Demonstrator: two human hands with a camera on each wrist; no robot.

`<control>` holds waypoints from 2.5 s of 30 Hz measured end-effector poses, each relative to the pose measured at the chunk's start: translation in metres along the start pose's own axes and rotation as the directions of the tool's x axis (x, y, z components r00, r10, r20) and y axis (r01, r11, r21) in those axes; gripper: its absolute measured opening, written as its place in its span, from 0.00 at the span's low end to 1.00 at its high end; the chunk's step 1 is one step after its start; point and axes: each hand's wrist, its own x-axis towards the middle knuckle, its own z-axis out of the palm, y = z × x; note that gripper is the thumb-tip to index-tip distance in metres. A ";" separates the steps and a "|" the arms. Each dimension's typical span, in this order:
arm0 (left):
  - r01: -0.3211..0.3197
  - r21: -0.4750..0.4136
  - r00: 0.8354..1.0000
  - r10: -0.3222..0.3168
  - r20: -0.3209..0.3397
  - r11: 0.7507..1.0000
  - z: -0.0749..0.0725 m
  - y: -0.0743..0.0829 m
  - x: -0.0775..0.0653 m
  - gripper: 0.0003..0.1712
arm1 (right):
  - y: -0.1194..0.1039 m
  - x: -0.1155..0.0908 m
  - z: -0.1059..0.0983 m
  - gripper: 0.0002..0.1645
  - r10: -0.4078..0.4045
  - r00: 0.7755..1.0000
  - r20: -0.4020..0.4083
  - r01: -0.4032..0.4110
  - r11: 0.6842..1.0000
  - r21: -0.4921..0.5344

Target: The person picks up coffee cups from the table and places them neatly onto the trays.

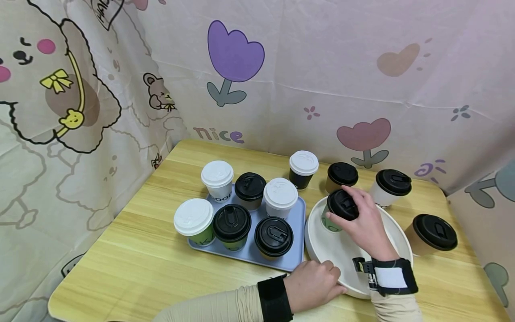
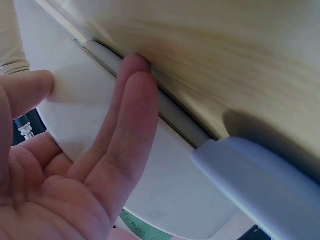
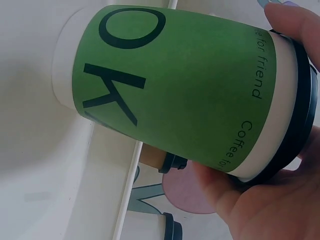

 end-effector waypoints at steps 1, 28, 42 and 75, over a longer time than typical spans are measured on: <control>0.001 0.002 1.000 -0.001 -0.001 1.000 0.000 0.000 0.000 0.21 | 0.000 0.000 0.000 0.49 -0.004 1.000 -0.001 0.004 1.000 -0.001; 0.002 -0.022 1.000 -0.002 0.025 1.000 -0.001 0.000 0.000 0.21 | 0.001 0.002 0.008 0.57 0.045 0.996 0.079 -0.050 0.997 0.061; 0.011 -0.046 0.999 -0.010 0.032 0.999 0.000 0.000 0.000 0.20 | 0.001 0.000 -0.015 0.52 -0.038 0.993 -0.111 0.051 0.992 0.113; 0.013 -0.058 0.999 -0.011 0.032 0.998 0.000 -0.001 0.000 0.19 | 0.079 -0.020 -0.110 0.67 0.741 0.666 0.082 -0.698 0.659 -0.281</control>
